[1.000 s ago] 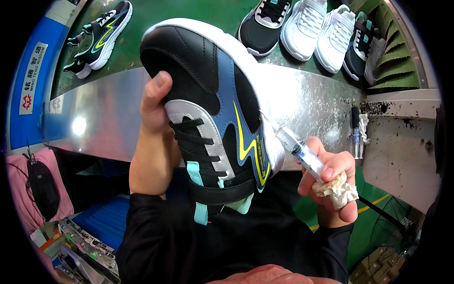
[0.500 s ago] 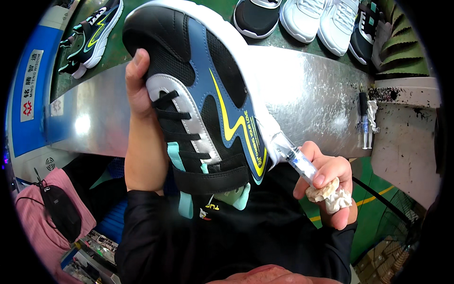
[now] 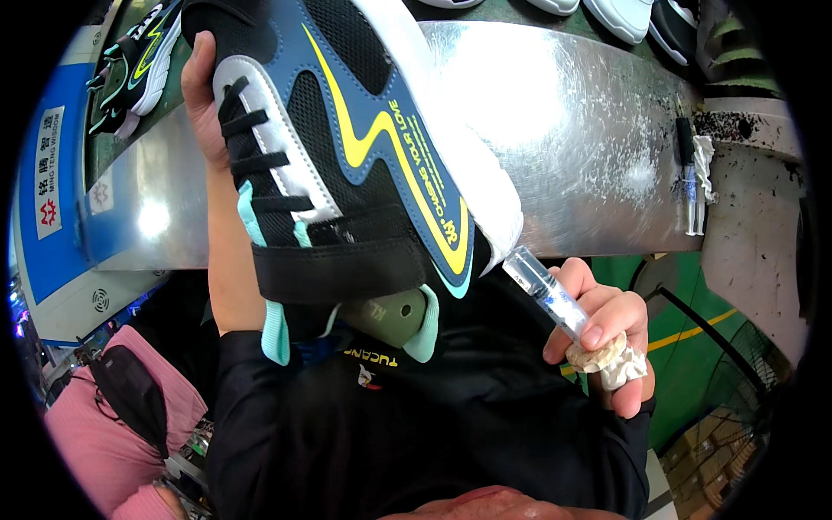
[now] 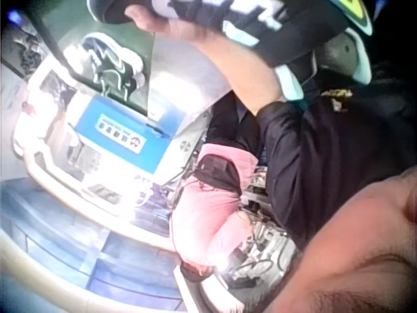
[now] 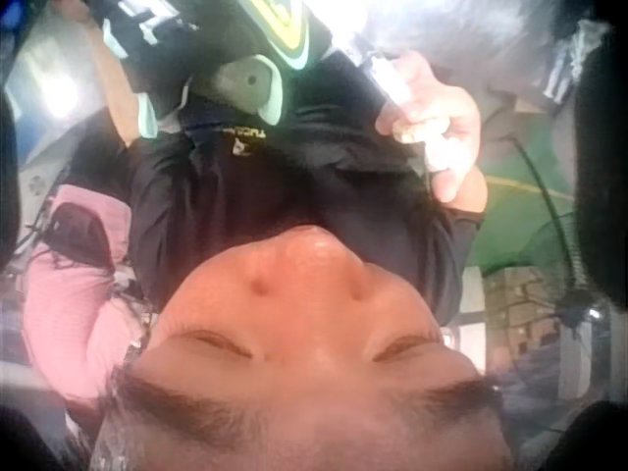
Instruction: The person applies glue to the sole edges of several sneakers using a syringe. They handle multiple shoes one at a time, rotating each to reach different seams, then place them on a metal workbench. The process is repeated for different shoe models and colors.
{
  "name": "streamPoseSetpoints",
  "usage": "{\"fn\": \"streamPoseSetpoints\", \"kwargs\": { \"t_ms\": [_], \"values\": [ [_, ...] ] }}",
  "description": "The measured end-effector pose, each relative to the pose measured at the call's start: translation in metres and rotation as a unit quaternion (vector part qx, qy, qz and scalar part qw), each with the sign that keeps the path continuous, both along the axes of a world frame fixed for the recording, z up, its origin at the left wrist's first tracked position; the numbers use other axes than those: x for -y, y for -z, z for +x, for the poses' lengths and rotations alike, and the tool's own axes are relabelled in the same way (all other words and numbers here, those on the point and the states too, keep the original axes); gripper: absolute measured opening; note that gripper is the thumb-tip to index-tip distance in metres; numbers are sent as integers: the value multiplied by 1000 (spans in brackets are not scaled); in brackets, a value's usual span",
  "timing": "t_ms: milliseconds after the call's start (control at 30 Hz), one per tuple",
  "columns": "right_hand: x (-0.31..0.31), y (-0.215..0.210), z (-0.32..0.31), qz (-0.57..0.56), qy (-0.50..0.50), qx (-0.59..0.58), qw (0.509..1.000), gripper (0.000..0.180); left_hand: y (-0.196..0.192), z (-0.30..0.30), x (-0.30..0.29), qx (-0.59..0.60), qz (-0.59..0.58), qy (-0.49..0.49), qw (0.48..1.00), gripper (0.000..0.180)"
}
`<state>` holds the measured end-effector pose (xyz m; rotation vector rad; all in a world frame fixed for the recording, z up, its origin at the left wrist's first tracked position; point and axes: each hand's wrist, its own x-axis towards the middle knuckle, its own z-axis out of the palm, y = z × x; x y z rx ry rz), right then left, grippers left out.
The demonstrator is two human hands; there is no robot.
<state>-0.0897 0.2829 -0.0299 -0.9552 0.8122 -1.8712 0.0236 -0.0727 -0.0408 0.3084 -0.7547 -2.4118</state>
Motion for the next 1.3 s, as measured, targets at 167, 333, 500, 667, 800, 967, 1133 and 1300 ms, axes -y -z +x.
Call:
{"fn": "streamPoseSetpoints", "kwargs": {
  "t_ms": [167,333,500,667,800,967,1133,1300],
  "values": [
    [-8,9,3,5,6,11,1000,66,7,2,7,32,-12,-4,999,44],
    [-15,17,2,3,3,-4,1000,67,16,7,14,71,-24,-14,997,45],
    [-20,24,2,-3,21,-43,999,68,18,17,24,116,-38,-18,992,46],
    [-22,33,1,8,41,-65,997,68,22,43,30,193,-59,-20,979,47],
    [-19,37,0,14,40,-90,995,67,7,66,5,268,-58,-32,961,43],
    [-6,37,1,13,60,-113,992,64,-2,124,-10,272,-70,21,960,39],
    [8,33,4,38,57,-160,985,61,5,174,-36,326,-128,-38,936,42],
    [15,30,13,52,71,-176,981,58,-12,186,-87,304,-119,13,945,57]
  ]
}}
